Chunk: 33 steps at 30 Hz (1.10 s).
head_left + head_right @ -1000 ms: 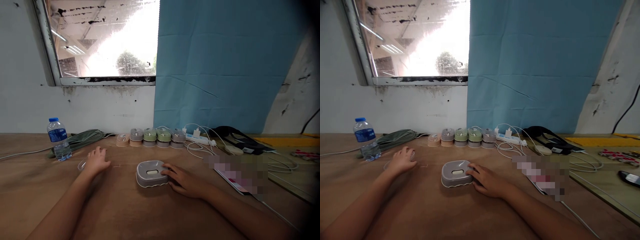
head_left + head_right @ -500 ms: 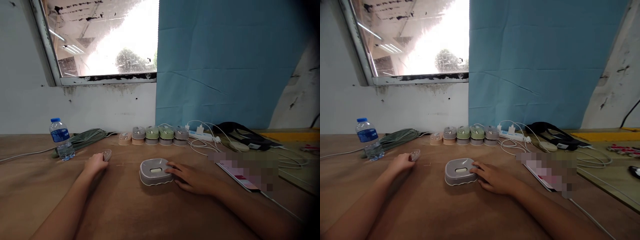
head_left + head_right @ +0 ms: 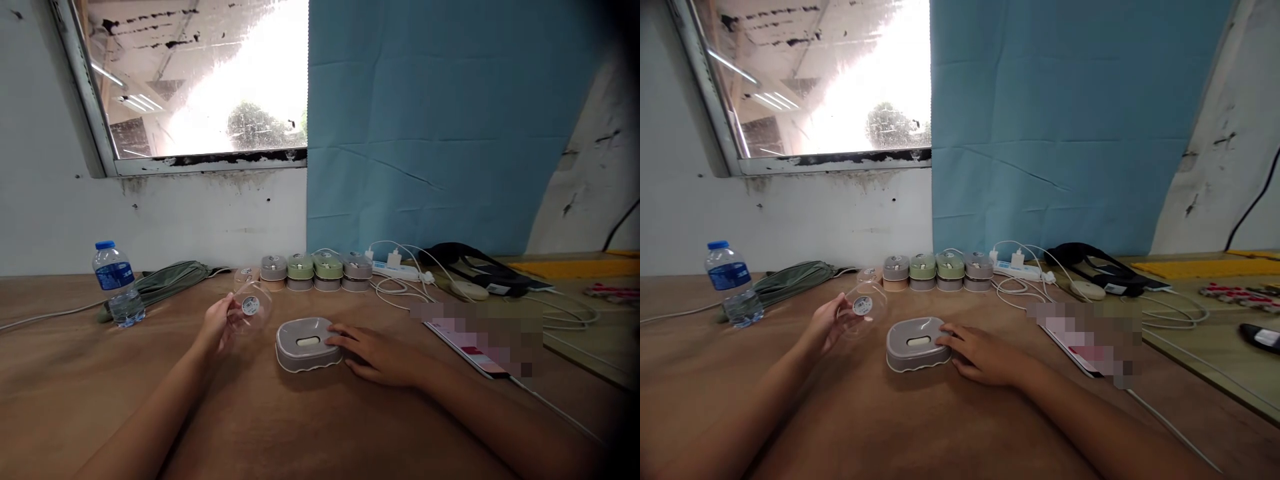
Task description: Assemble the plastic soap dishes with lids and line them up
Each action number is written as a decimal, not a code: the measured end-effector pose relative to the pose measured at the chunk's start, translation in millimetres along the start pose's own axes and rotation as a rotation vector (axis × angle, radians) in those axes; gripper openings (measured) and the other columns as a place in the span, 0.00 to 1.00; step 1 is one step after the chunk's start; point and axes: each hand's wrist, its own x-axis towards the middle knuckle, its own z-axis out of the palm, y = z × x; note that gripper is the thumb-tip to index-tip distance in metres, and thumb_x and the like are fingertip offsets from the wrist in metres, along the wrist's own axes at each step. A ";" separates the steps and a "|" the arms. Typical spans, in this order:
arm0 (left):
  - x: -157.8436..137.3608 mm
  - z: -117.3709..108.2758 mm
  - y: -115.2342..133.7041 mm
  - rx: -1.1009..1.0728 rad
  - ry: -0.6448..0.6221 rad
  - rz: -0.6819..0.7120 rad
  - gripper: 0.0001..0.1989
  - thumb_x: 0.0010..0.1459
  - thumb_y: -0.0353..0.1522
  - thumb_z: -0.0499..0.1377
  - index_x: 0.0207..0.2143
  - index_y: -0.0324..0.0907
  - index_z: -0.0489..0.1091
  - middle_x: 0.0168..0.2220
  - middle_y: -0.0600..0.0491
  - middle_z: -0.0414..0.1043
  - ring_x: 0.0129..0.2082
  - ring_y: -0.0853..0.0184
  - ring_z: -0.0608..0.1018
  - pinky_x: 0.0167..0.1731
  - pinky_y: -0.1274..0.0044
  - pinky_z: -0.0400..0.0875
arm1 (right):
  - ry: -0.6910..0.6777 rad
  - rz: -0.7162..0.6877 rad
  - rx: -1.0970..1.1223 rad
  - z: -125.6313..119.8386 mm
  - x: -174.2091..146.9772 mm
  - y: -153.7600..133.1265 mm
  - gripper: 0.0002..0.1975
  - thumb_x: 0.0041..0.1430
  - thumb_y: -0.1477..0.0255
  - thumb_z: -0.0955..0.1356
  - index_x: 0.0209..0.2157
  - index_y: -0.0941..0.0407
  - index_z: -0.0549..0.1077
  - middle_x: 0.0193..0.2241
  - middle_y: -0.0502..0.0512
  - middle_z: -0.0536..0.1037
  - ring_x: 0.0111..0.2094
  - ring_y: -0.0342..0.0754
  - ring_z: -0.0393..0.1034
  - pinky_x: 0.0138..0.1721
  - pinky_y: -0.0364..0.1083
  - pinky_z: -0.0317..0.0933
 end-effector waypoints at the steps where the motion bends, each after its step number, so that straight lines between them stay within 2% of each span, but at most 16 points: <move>1: -4.2 6.4 1.1 -0.130 -0.013 -0.058 0.10 0.56 0.32 0.53 0.23 0.37 0.61 0.19 0.56 0.66 0.19 0.69 0.75 0.30 0.70 0.74 | -0.001 -0.001 -0.002 -0.2 0.0 -0.2 0.23 0.56 0.74 0.61 0.55 0.52 0.59 0.56 0.58 0.57 0.53 0.51 0.59 0.51 0.50 0.57; 3: -10.5 18.9 3.6 -0.287 -0.022 -0.158 0.09 0.57 0.31 0.53 0.25 0.37 0.63 0.19 0.55 0.68 0.20 0.68 0.76 0.29 0.71 0.75 | 0.001 -0.006 -0.007 -0.3 0.0 -0.4 0.23 0.56 0.74 0.61 0.54 0.52 0.59 0.56 0.58 0.57 0.53 0.51 0.59 0.52 0.51 0.57; 7: -14.7 41.6 4.0 -0.392 -0.064 -0.335 0.11 0.60 0.33 0.51 0.27 0.36 0.65 0.19 0.52 0.70 0.20 0.70 0.76 0.27 0.76 0.75 | 0.063 -0.004 -0.035 2.7 0.4 -0.3 0.26 0.55 0.74 0.62 0.56 0.51 0.57 0.56 0.58 0.57 0.54 0.53 0.56 0.53 0.53 0.54; 12: -16.4 56.4 -9.8 -0.346 -0.239 -0.409 0.10 0.58 0.32 0.54 0.28 0.33 0.68 0.24 0.48 0.73 0.23 0.70 0.76 0.26 0.80 0.74 | 0.284 0.069 -0.046 15.4 4.4 0.8 0.38 0.49 0.74 0.65 0.60 0.56 0.44 0.61 0.63 0.44 0.60 0.56 0.43 0.56 0.55 0.49; 14: -18.2 56.9 -16.1 -0.274 -0.334 -0.388 0.06 0.55 0.29 0.56 0.31 0.32 0.69 0.28 0.47 0.74 0.25 0.70 0.77 0.28 0.81 0.74 | 0.337 0.054 -0.058 20.6 6.4 1.3 0.39 0.48 0.75 0.65 0.60 0.55 0.44 0.61 0.63 0.40 0.61 0.56 0.38 0.56 0.55 0.48; 16: -20.0 55.3 -20.5 -0.209 -0.420 -0.352 0.05 0.52 0.25 0.59 0.34 0.33 0.70 0.31 0.46 0.75 0.29 0.69 0.77 0.31 0.80 0.74 | 0.338 0.019 -0.062 23.5 7.7 1.4 0.38 0.48 0.77 0.64 0.60 0.54 0.45 0.62 0.61 0.39 0.61 0.56 0.38 0.57 0.55 0.47; 21: -20.7 48.4 -23.7 -0.089 -0.671 -0.268 0.21 0.42 0.23 0.65 0.42 0.35 0.69 0.41 0.46 0.72 0.36 0.67 0.76 0.38 0.78 0.70 | 0.265 -0.020 -0.040 21.4 8.0 0.8 0.35 0.49 0.79 0.63 0.59 0.52 0.50 0.62 0.59 0.43 0.60 0.54 0.44 0.56 0.53 0.49; 24: -17.3 45.1 -24.2 0.069 -0.637 -0.087 0.27 0.39 0.25 0.67 0.45 0.38 0.68 0.41 0.49 0.71 0.38 0.67 0.74 0.39 0.77 0.68 | 0.237 -0.043 -0.008 18.6 8.4 0.0 0.32 0.51 0.78 0.62 0.58 0.52 0.54 0.61 0.58 0.46 0.59 0.53 0.47 0.56 0.52 0.51; 27: -14.6 43.2 -25.2 0.204 -0.590 0.057 0.28 0.39 0.27 0.67 0.46 0.40 0.68 0.38 0.52 0.71 0.39 0.65 0.73 0.40 0.76 0.67 | 0.219 -0.059 0.005 16.7 9.2 -1.0 0.30 0.52 0.79 0.62 0.57 0.52 0.55 0.61 0.58 0.47 0.58 0.53 0.49 0.55 0.51 0.52; 33: -14.3 43.7 -33.7 0.177 -0.582 -0.017 0.23 0.40 0.30 0.66 0.43 0.40 0.71 0.34 0.52 0.73 0.39 0.62 0.73 0.40 0.75 0.65 | 0.216 -0.041 0.012 16.5 8.9 -1.1 0.31 0.52 0.79 0.62 0.58 0.52 0.53 0.61 0.59 0.47 0.58 0.53 0.50 0.54 0.51 0.53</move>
